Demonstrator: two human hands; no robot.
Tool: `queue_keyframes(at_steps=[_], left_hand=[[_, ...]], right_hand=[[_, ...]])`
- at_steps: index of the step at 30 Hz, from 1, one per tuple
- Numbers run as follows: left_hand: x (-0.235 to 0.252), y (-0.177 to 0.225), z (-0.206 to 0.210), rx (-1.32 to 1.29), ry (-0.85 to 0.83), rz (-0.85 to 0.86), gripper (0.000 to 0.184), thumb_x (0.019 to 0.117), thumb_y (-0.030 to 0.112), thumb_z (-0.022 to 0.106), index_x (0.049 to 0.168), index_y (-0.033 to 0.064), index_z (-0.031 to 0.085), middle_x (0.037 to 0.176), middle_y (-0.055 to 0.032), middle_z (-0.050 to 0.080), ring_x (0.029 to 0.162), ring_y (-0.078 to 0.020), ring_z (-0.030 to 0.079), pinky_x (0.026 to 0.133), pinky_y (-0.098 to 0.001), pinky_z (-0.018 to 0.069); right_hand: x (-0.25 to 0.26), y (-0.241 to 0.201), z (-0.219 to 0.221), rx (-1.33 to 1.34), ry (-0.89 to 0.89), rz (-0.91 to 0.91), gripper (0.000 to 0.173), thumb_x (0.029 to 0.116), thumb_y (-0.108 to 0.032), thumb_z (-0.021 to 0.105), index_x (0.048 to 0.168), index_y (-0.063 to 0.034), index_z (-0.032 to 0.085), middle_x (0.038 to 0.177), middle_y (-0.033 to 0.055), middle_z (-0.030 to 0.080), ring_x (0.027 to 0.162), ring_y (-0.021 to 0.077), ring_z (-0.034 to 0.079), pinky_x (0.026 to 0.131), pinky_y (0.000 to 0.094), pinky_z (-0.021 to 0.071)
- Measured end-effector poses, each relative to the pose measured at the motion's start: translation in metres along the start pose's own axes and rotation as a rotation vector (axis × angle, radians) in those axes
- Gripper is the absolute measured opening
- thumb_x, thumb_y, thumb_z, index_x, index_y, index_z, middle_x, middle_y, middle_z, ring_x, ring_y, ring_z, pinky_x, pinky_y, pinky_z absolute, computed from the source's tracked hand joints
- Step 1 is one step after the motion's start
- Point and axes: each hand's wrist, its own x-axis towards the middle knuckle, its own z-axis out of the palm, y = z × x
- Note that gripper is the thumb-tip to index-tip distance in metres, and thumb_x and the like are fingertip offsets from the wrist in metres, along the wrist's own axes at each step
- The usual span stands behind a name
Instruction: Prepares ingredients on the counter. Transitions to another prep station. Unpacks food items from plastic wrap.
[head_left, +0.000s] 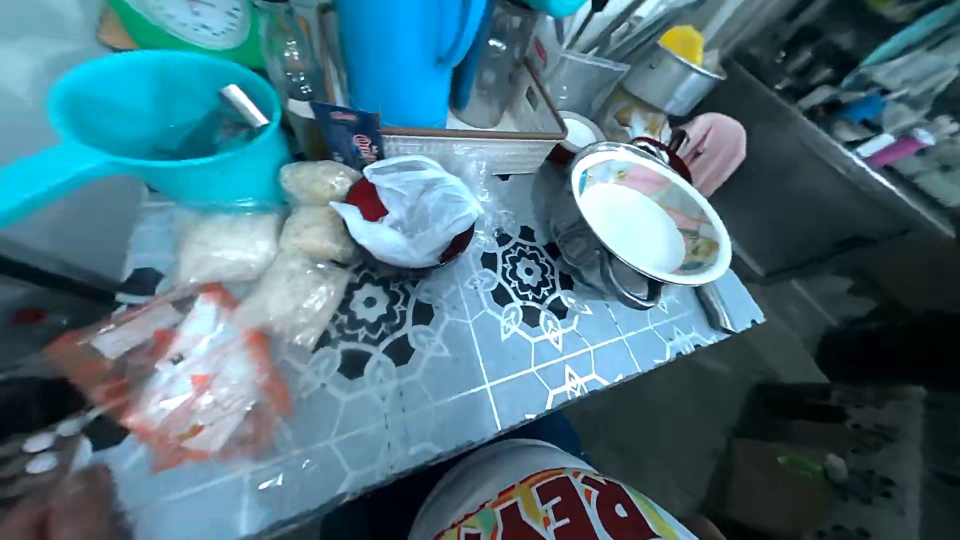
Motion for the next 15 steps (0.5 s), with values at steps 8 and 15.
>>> queue_keyframes(at_steps=[8, 15], left_hand=[[-0.004, 0.008, -0.008, 0.104, -0.010, -0.046, 0.059, 0.1095, 0.046, 0.034, 0.122, -0.0040, 0.062, 0.104, -0.0270, 0.067, 0.096, -0.0351, 0.066, 0.087, -0.0574, 0.0521], [-0.015, 0.039, -0.010, 0.074, 0.072, 0.002, 0.059, 0.1102, 0.041, 0.035, 0.121, -0.0103, 0.062, 0.109, -0.0378, 0.064, 0.104, -0.0527, 0.062, 0.091, -0.0718, 0.0441]], right_hand=[[0.015, -0.047, -0.034, -0.032, 0.227, -0.245, 0.046, 0.0993, -0.035, 0.061, 0.124, 0.0033, 0.068, 0.125, 0.0278, 0.066, 0.120, 0.0465, 0.061, 0.101, 0.0682, 0.0442], [-0.170, -0.156, -0.215, -0.140, 0.488, -0.991, 0.020, 0.1024, -0.015, 0.061, 0.105, -0.0015, 0.074, 0.091, 0.0186, 0.073, 0.085, 0.0351, 0.071, 0.081, 0.0590, 0.0552]])
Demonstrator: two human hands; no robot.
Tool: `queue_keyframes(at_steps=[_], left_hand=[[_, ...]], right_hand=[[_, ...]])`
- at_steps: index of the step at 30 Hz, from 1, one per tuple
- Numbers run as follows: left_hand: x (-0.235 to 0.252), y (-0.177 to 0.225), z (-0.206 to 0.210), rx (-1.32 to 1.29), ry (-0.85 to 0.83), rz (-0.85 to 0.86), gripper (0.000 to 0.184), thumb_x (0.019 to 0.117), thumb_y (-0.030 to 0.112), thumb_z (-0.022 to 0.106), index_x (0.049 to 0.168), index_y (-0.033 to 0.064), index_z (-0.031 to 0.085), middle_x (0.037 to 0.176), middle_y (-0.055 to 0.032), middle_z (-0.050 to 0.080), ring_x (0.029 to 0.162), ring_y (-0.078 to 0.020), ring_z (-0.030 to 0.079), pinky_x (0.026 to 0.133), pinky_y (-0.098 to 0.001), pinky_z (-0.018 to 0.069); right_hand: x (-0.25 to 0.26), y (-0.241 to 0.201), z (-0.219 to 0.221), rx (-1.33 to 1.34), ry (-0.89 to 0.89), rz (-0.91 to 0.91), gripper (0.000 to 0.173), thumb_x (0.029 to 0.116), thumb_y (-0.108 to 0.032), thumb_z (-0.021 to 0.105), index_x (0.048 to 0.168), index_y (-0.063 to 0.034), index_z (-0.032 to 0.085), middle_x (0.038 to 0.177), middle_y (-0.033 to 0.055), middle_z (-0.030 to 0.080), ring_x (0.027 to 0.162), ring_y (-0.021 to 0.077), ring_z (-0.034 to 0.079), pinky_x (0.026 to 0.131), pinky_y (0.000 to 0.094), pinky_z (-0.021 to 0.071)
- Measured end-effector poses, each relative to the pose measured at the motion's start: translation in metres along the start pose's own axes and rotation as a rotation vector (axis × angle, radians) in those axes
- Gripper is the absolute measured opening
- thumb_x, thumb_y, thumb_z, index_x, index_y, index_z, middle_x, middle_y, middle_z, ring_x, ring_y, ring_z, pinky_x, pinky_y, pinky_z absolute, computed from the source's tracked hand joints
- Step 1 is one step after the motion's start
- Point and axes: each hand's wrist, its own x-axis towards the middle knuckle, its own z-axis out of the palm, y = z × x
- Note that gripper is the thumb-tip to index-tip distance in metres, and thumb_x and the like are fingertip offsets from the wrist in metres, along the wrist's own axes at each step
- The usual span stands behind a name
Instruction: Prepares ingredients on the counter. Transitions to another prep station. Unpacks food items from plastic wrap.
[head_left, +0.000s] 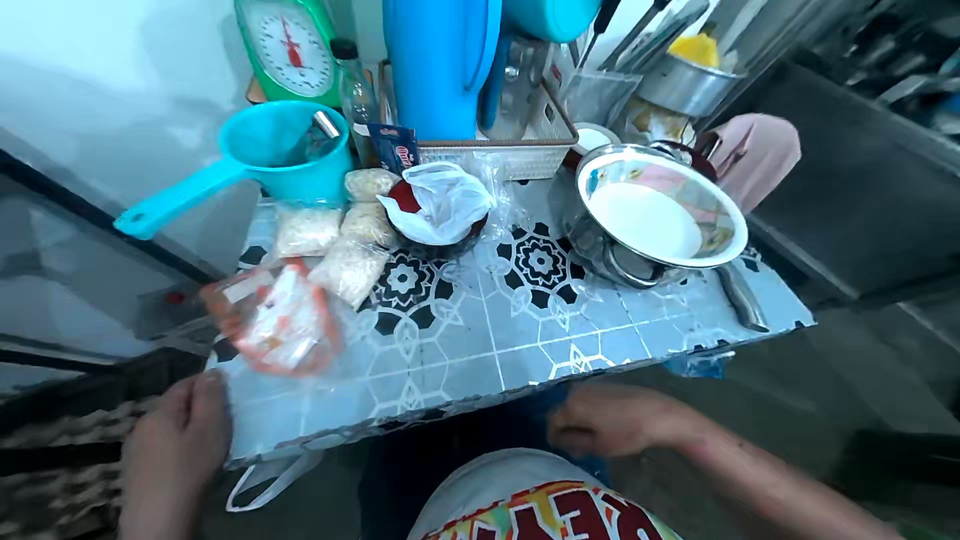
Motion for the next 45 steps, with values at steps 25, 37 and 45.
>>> queue_keyframes(at_steps=[25, 37, 45], left_hand=[[-0.034, 0.153, 0.019, -0.134, 0.181, 0.796, 0.034, 0.0996, 0.023, 0.057, 0.122, -0.0005, 0.069, 0.136, -0.0232, 0.059, 0.130, -0.0387, 0.053, 0.108, -0.0529, 0.0430], [0.016, 0.223, 0.017, 0.017, 0.019, 0.815, 0.024, 0.1020, 0.017, 0.061, 0.110, -0.0018, 0.072, 0.119, -0.0228, 0.067, 0.114, -0.0450, 0.060, 0.095, -0.0618, 0.0477], [0.018, 0.251, -0.030, 0.062, 0.109, 0.682, 0.028, 0.1071, 0.026, 0.053, 0.120, 0.0091, 0.071, 0.104, -0.0225, 0.069, 0.092, -0.0409, 0.067, 0.078, -0.0631, 0.0498]], right_hand=[[0.058, -0.045, -0.092, -0.330, 1.106, -0.336, 0.026, 0.0962, -0.024, 0.071, 0.116, -0.0084, 0.074, 0.118, 0.0120, 0.069, 0.084, 0.0240, 0.070, 0.066, 0.0421, 0.0602], [0.074, -0.064, -0.168, -0.138, 1.028, -0.331, 0.016, 0.0987, -0.012, 0.063, 0.109, -0.0015, 0.069, 0.103, 0.0129, 0.072, 0.098, 0.0245, 0.070, 0.089, 0.0466, 0.0561], [0.048, -0.067, -0.191, -0.019, 1.212, -0.753, 0.013, 0.0963, -0.005, 0.064, 0.106, 0.0028, 0.062, 0.098, 0.0066, 0.068, 0.089, 0.0060, 0.066, 0.082, 0.0236, 0.0574]])
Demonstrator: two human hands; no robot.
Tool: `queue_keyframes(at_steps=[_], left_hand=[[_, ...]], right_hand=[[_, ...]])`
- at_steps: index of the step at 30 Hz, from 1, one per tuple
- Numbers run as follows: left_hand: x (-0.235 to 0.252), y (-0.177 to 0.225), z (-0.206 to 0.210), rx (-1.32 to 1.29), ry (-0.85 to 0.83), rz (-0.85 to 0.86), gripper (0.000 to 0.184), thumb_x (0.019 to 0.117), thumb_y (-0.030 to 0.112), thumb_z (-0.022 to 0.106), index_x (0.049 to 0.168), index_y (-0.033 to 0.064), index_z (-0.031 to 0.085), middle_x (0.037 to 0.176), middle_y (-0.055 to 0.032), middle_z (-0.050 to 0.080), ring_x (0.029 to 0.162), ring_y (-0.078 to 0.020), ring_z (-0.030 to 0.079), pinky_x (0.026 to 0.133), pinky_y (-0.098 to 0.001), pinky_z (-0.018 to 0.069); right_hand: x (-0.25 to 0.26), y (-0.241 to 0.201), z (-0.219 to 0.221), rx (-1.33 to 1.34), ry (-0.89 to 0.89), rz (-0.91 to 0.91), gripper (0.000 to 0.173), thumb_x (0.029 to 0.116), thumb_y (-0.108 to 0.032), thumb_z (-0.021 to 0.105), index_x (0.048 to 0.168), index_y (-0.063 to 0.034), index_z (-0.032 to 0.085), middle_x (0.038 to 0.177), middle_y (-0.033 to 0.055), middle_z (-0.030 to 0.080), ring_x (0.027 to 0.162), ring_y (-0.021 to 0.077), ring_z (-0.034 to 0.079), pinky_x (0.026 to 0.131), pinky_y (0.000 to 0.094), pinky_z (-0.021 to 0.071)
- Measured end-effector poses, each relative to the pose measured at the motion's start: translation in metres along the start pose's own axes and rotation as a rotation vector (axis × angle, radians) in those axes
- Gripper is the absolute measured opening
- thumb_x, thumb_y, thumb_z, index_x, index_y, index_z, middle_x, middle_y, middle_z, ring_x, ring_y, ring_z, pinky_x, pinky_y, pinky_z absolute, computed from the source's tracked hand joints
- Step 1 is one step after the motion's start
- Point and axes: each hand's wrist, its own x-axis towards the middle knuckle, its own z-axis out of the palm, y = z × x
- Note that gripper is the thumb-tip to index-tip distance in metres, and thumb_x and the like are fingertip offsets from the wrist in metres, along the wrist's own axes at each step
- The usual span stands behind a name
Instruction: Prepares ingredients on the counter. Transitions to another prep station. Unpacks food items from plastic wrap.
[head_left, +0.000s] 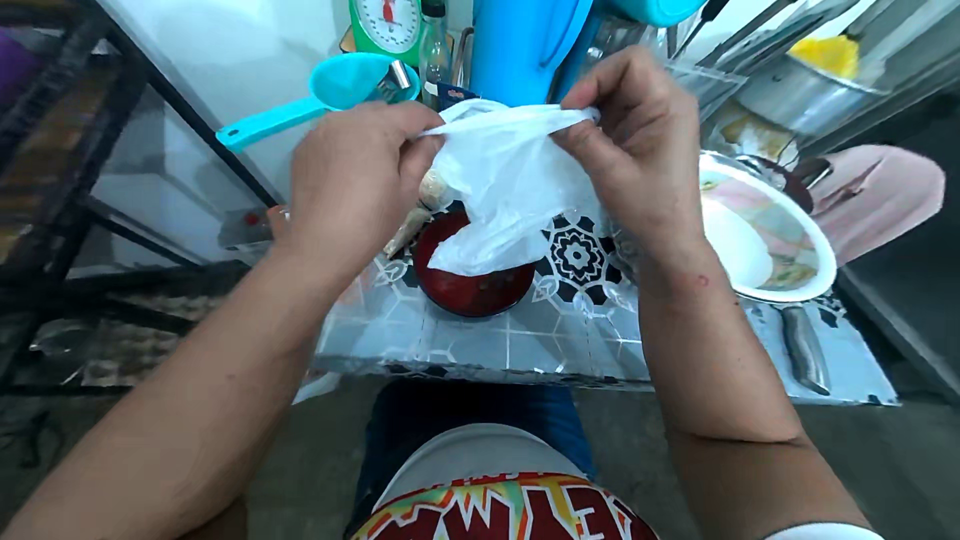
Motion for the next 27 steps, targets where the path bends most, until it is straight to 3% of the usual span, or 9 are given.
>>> queue_keyframes(at_steps=[2, 4, 6, 11, 16, 20, 22, 24, 27], left_hand=[[0.002, 0.002, -0.005, -0.072, -0.055, -0.061, 0.029, 0.1091, 0.028, 0.048, 0.121, 0.0109, 0.069, 0.088, -0.0139, 0.069, 0.074, -0.0282, 0.065, 0.067, -0.0525, 0.0511], [0.001, 0.000, -0.006, -0.263, -0.083, -0.100, 0.025, 0.1088, 0.025, 0.048, 0.117, 0.0115, 0.068, 0.080, 0.0001, 0.065, 0.062, -0.0068, 0.059, 0.059, -0.0267, 0.0523], [0.000, -0.002, -0.003, -0.541, -0.108, -0.142, 0.022, 0.1073, 0.017, 0.049, 0.117, 0.0105, 0.067, 0.090, 0.0047, 0.071, 0.069, -0.0005, 0.066, 0.063, -0.0183, 0.0572], [-0.004, 0.003, 0.006, -0.832, -0.031, -0.228, 0.028, 0.1086, 0.031, 0.046, 0.110, 0.0145, 0.069, 0.094, 0.0083, 0.071, 0.083, -0.0053, 0.070, 0.073, -0.0272, 0.0618], [-0.019, 0.003, 0.014, -0.531, 0.013, -0.036, 0.026, 0.0949, 0.007, 0.064, 0.120, 0.0092, 0.068, 0.123, -0.0033, 0.063, 0.081, -0.0012, 0.064, 0.068, -0.0175, 0.0558], [-0.031, 0.021, 0.017, -0.346, -0.061, 0.100, 0.044, 0.0945, 0.004, 0.056, 0.137, 0.0091, 0.063, 0.146, -0.0106, 0.055, 0.077, -0.0075, 0.061, 0.062, -0.0242, 0.0515], [-0.039, 0.044, 0.021, -0.320, -0.049, 0.176, 0.045, 0.0937, 0.001, 0.055, 0.138, 0.0035, 0.062, 0.146, -0.0132, 0.055, 0.085, -0.0124, 0.065, 0.067, -0.0284, 0.0546], [-0.050, 0.070, 0.030, -0.300, -0.013, 0.273, 0.041, 0.0939, 0.003, 0.057, 0.134, 0.0012, 0.064, 0.146, -0.0135, 0.057, 0.108, -0.0187, 0.068, 0.083, -0.0342, 0.0582], [-0.072, 0.101, 0.054, -0.351, -0.001, 0.419, 0.034, 0.0958, 0.004, 0.059, 0.128, 0.0033, 0.068, 0.144, -0.0105, 0.060, 0.108, -0.0197, 0.070, 0.083, -0.0338, 0.0595]], right_hand=[[-0.001, -0.009, 0.001, 0.044, -0.003, -0.074, 0.011, 0.0954, -0.002, 0.065, 0.105, 0.0041, 0.062, 0.096, 0.0068, 0.067, 0.086, 0.0057, 0.066, 0.078, 0.0227, 0.0586], [-0.006, -0.019, 0.003, 0.017, -0.080, -0.143, 0.012, 0.0945, -0.002, 0.066, 0.104, 0.0057, 0.064, 0.098, 0.0091, 0.068, 0.088, 0.0065, 0.066, 0.079, 0.0227, 0.0578], [-0.011, -0.027, 0.005, -0.079, -0.196, -0.190, 0.013, 0.0941, -0.005, 0.068, 0.104, 0.0037, 0.068, 0.097, 0.0098, 0.070, 0.085, 0.0090, 0.066, 0.077, 0.0253, 0.0569], [-0.039, -0.047, 0.018, -0.357, -0.476, -0.108, 0.022, 0.0915, -0.022, 0.073, 0.110, -0.0098, 0.071, 0.080, 0.0030, 0.070, 0.066, 0.0193, 0.067, 0.056, 0.0421, 0.0560], [-0.083, -0.068, 0.022, -0.355, -0.785, -0.006, 0.030, 0.0989, -0.035, 0.065, 0.114, -0.0103, 0.073, 0.114, 0.0123, 0.071, 0.104, 0.0297, 0.069, 0.090, 0.0474, 0.0563], [-0.084, -0.083, 0.000, -0.112, -0.389, 0.106, 0.027, 0.1050, -0.018, 0.052, 0.120, -0.0053, 0.070, 0.134, 0.0090, 0.066, 0.116, 0.0107, 0.066, 0.094, 0.0253, 0.0572], [-0.079, -0.081, 0.002, -0.027, -0.255, 0.182, 0.030, 0.1041, -0.010, 0.048, 0.126, -0.0016, 0.067, 0.125, 0.0042, 0.070, 0.095, -0.0013, 0.066, 0.079, 0.0155, 0.0555], [-0.076, -0.068, 0.015, 0.012, -0.197, 0.334, 0.019, 0.0995, -0.006, 0.052, 0.111, -0.0041, 0.067, 0.087, -0.0037, 0.067, 0.066, -0.0040, 0.058, 0.059, 0.0143, 0.0500], [-0.096, -0.015, 0.024, 0.133, -0.238, 0.658, 0.013, 0.0887, -0.001, 0.072, 0.098, 0.0063, 0.068, 0.078, 0.0103, 0.066, 0.069, 0.0113, 0.063, 0.067, 0.0286, 0.0549]])
